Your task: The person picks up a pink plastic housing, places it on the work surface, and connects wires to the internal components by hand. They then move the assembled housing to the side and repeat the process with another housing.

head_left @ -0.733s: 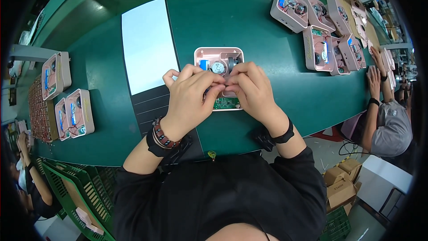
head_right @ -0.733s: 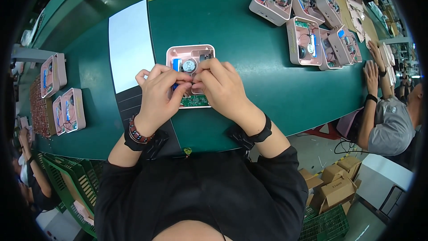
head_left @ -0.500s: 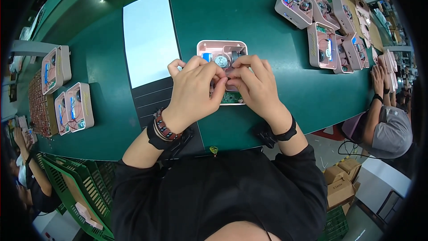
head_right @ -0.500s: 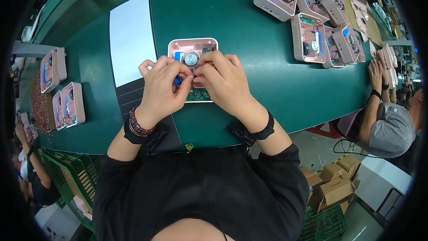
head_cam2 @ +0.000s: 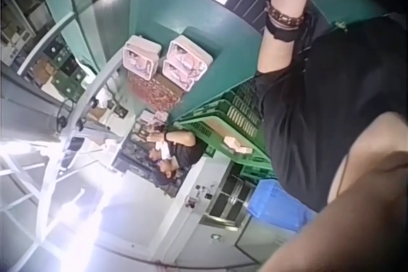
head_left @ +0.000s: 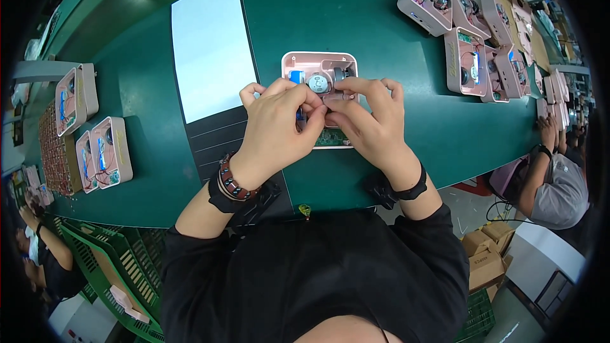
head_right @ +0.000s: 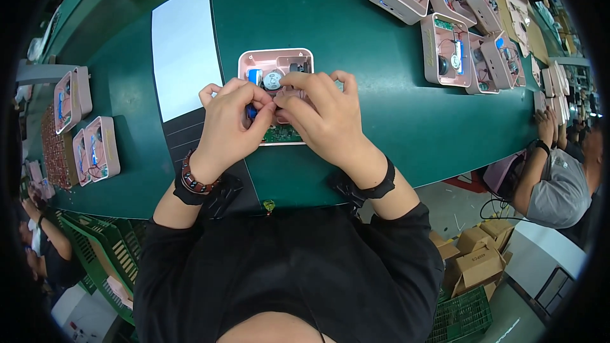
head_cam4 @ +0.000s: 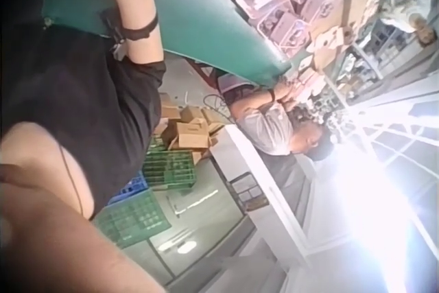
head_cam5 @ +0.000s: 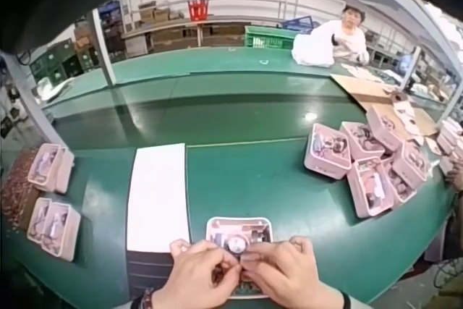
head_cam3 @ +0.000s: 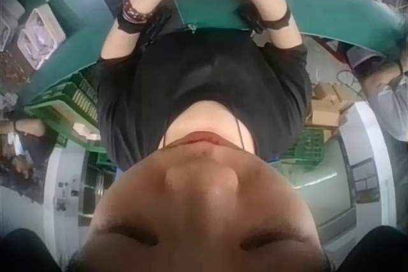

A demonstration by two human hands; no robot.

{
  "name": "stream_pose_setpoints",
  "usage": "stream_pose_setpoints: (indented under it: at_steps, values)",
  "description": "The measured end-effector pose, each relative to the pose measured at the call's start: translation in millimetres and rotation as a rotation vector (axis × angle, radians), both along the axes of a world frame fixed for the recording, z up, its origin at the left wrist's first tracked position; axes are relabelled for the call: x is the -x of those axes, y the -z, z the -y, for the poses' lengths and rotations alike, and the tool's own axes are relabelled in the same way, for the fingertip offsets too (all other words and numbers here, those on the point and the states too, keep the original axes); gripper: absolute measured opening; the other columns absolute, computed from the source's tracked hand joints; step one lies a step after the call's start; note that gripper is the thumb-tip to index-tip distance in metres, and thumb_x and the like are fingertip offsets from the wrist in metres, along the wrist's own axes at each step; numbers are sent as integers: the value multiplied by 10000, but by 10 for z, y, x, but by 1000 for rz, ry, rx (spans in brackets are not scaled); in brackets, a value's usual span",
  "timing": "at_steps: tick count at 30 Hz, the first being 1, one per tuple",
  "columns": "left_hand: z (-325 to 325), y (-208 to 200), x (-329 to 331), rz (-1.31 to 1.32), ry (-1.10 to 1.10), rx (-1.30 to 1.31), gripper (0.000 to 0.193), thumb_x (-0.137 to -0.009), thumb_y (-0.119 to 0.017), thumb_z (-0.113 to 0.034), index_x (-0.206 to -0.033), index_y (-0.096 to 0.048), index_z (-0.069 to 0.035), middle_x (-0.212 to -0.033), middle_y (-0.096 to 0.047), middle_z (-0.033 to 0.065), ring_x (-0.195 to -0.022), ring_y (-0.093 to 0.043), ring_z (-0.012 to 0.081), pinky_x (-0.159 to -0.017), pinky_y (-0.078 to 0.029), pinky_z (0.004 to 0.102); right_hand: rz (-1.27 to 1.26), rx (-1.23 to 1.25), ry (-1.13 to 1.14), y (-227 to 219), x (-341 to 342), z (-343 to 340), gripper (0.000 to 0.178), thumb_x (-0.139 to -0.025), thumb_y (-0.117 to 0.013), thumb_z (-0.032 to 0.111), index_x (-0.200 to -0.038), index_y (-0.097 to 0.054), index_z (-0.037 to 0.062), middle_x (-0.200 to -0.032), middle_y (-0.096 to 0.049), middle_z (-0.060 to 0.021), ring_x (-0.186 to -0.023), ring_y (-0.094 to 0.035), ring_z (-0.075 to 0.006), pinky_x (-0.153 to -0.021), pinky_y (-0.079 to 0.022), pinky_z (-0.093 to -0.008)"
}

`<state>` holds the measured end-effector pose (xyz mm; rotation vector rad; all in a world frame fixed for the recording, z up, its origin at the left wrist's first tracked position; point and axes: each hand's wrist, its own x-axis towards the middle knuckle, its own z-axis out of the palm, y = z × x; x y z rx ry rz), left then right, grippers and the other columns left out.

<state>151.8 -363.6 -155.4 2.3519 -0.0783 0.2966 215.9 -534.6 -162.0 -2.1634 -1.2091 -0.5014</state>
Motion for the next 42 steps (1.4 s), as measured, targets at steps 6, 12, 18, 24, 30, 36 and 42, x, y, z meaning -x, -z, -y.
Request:
stream_pose_setpoints:
  at_steps: [6, 12, 18, 24, 30, 36, 42]
  values:
    - [2, -14, 12, -19, 12, -10, 26, -760, -654, -113, -775, -633, -111, -756, -604, -33, -795, -546, 125, -779, -231, 352, 48, -9, -3, 42, 5, 8, 183, -670, -741, 107, -810, -627, 136, -980, -631, 18, -831, -581, -142, -775, -318, -351]
    - [14, -53, 35, 51, 8, -85, 45, -778, -665, -125, -759, -626, -137, -681, -619, -66, -789, -566, 113, -767, -232, 388, -14, -8, -57, 52, -39, 13, 163, -683, -725, 82, -778, -603, 133, -953, -626, 21, -867, -595, -148, -792, -299, -356]
    - [-14, -73, 62, 40, 33, -150, 63, -770, -664, -105, -756, -617, -144, -681, -610, -74, -804, -561, 109, -773, -235, 395, -166, -29, -91, 127, -32, 0, 164, -686, -740, 104, -749, -589, 124, -945, -592, 12, -939, -592, -168, -806, -297, -360]
    - [-14, -58, 52, 71, 38, -207, 91, -749, -668, -107, -747, -589, -153, -669, -596, -80, -808, -561, 112, -771, -236, 400, -255, 21, -35, 101, 11, 10, 177, -676, -762, 124, -750, -601, 117, -981, -564, -11, -983, -562, -192, -838, -304, -366]
    - [-24, -24, 55, 72, 30, -180, 94, -742, -670, -120, -747, -584, -158, -661, -587, -85, -813, -561, 111, -768, -235, 398, -414, -16, -84, 72, -14, 34, 172, -685, -762, 83, -767, -612, 103, -1016, -548, -44, -1016, -526, -236, -875, -330, -380]
    - [-33, -23, 37, 43, 19, -166, 101, -743, -670, -126, -748, -574, -157, -642, -570, -85, -810, -551, 112, -765, -236, 395, -547, -35, -56, 81, -22, 3, 165, -681, -749, 45, -782, -625, 85, -1077, -494, -82, -1055, -487, -267, -862, -361, -377]
    - [-49, -77, -14, 8, 92, -216, 104, -747, -666, -118, -754, -569, -152, -663, -570, -71, -799, -542, 118, -763, -241, 398, -489, 70, -60, -28, -86, -2, 166, -665, -739, 26, -776, -621, 66, -1094, -430, -106, -1091, -433, -289, -866, -351, -386]
